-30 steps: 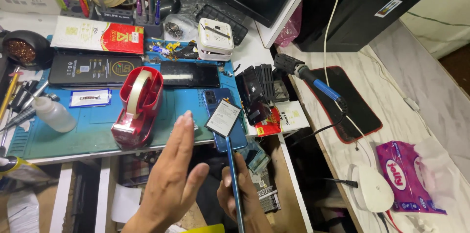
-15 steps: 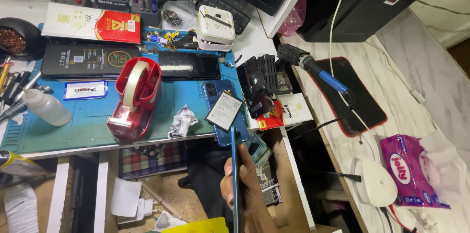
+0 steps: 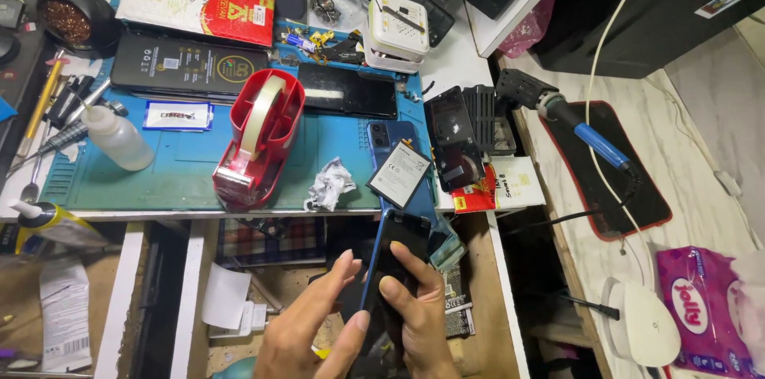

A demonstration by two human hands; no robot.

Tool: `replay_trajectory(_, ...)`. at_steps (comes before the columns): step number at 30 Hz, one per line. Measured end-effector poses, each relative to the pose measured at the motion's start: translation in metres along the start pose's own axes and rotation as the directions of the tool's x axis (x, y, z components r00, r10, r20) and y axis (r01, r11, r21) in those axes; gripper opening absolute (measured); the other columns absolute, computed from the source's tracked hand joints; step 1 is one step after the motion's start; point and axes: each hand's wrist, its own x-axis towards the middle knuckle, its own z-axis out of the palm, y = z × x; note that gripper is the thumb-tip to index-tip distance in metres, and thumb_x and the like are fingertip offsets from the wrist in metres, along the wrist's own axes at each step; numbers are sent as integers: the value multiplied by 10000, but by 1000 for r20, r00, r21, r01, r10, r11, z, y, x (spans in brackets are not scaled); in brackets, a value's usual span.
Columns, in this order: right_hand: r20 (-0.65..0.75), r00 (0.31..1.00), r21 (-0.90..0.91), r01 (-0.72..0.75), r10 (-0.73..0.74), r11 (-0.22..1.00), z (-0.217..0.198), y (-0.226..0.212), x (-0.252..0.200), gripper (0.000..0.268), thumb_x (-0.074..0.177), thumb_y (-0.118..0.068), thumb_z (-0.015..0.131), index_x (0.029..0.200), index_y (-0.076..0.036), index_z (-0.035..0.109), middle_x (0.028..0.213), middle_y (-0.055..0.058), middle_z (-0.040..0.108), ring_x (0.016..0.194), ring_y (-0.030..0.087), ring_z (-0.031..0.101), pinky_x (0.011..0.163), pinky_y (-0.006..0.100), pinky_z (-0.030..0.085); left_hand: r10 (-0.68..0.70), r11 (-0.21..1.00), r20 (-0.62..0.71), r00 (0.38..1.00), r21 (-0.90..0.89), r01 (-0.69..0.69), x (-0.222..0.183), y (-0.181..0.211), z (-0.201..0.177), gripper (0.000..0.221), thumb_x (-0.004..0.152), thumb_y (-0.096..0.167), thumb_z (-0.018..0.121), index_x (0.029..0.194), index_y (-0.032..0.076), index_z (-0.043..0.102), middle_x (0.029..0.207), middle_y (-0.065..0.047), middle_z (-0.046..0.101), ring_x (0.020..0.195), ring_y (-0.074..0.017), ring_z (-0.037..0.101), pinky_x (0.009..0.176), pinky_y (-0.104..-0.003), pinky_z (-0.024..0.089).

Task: Cleaning and inspecting internal components of a mobile phone during repair

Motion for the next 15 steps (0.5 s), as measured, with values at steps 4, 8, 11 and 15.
replay_trajectory(4,63,998,80,-20,15,997,-7,5,-3,521,746,-32,845,1251,-60,719,1078,318,781,886,356,777,857,448,614,-141,896,154,978,-401,193,20,-5,0,661,881,280,687,1492,96,516,1493,-106,641,1349,-206,654,1050,-333,582)
replay_trajectory(8,129,992,70,-13,4,997,-20,8,-6,515,761,-97,865,1256,-70,728,1181,284,761,1016,341,744,939,467,564,-35,825,253,967,-539,171,41,14,-10,711,901,286,692,1532,79,436,1591,-120,507,1459,-231,502,1110,-364,528)
replay_trajectory(11,55,970,15,-239,237,971,-19,3,-12,574,767,-201,782,1325,-203,645,933,320,700,467,309,614,362,383,527,59,806,316,947,-575,141,54,20,-15,870,871,318,731,1595,121,292,1663,-132,375,1539,-210,347,1172,-384,418)
replay_trajectory(15,96,975,155,-212,199,965,-27,11,-8,524,745,-113,816,1254,-121,693,1273,321,714,1058,408,717,899,507,566,57,884,352,934,-452,116,65,18,-16,715,827,278,735,1491,141,510,1564,-61,549,1395,-184,575,1123,-351,479)
